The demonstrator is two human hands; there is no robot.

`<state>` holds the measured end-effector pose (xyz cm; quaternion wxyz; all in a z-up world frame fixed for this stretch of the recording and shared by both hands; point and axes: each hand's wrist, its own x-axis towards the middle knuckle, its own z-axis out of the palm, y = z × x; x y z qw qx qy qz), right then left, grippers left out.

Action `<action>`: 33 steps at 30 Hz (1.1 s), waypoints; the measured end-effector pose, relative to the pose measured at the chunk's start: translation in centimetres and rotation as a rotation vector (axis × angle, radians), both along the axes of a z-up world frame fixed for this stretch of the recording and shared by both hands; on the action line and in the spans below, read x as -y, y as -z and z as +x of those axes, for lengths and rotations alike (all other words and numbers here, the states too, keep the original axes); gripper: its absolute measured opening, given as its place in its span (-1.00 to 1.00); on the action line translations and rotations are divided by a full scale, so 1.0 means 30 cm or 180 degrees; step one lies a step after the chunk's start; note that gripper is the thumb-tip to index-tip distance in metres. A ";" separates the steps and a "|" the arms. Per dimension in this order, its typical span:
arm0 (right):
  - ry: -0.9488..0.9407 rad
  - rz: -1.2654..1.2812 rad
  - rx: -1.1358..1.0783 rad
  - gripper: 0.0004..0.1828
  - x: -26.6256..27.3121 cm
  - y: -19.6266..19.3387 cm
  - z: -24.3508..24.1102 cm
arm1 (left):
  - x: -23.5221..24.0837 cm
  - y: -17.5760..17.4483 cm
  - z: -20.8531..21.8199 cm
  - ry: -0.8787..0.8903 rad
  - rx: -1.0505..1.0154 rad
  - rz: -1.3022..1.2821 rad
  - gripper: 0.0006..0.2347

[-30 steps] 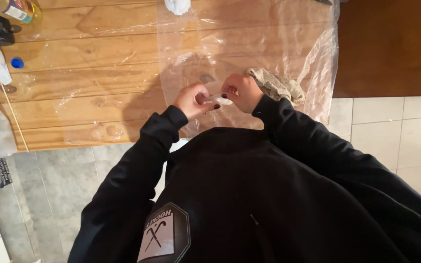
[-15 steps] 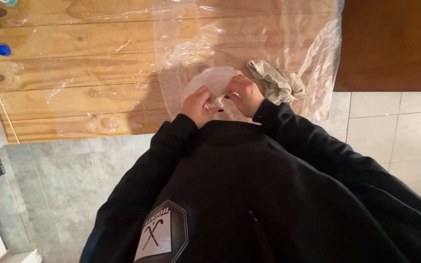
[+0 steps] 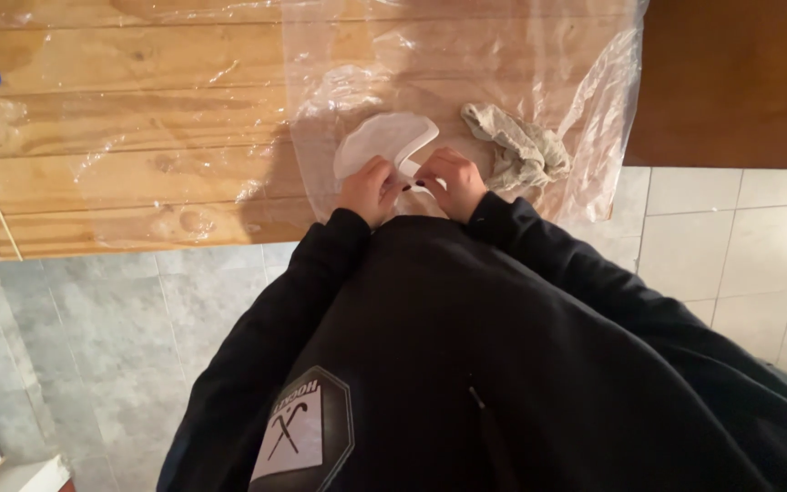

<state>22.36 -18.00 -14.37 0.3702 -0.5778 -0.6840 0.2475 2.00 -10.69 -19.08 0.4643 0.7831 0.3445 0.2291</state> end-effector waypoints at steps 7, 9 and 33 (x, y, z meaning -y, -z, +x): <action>-0.0011 -0.0169 -0.0053 -0.85 0.022 0.075 0.012 | 0.010 0.052 -0.010 -0.0094 0.0016 0.0005 -0.81; -0.0122 -0.0264 0.0010 -0.83 0.032 0.100 0.014 | 0.021 0.094 -0.013 -0.0150 -0.0152 0.0208 -0.78; -0.0169 -0.0657 -0.0214 -0.87 0.058 0.146 -0.008 | 0.065 0.124 -0.012 -0.0815 0.0117 -0.0105 -0.89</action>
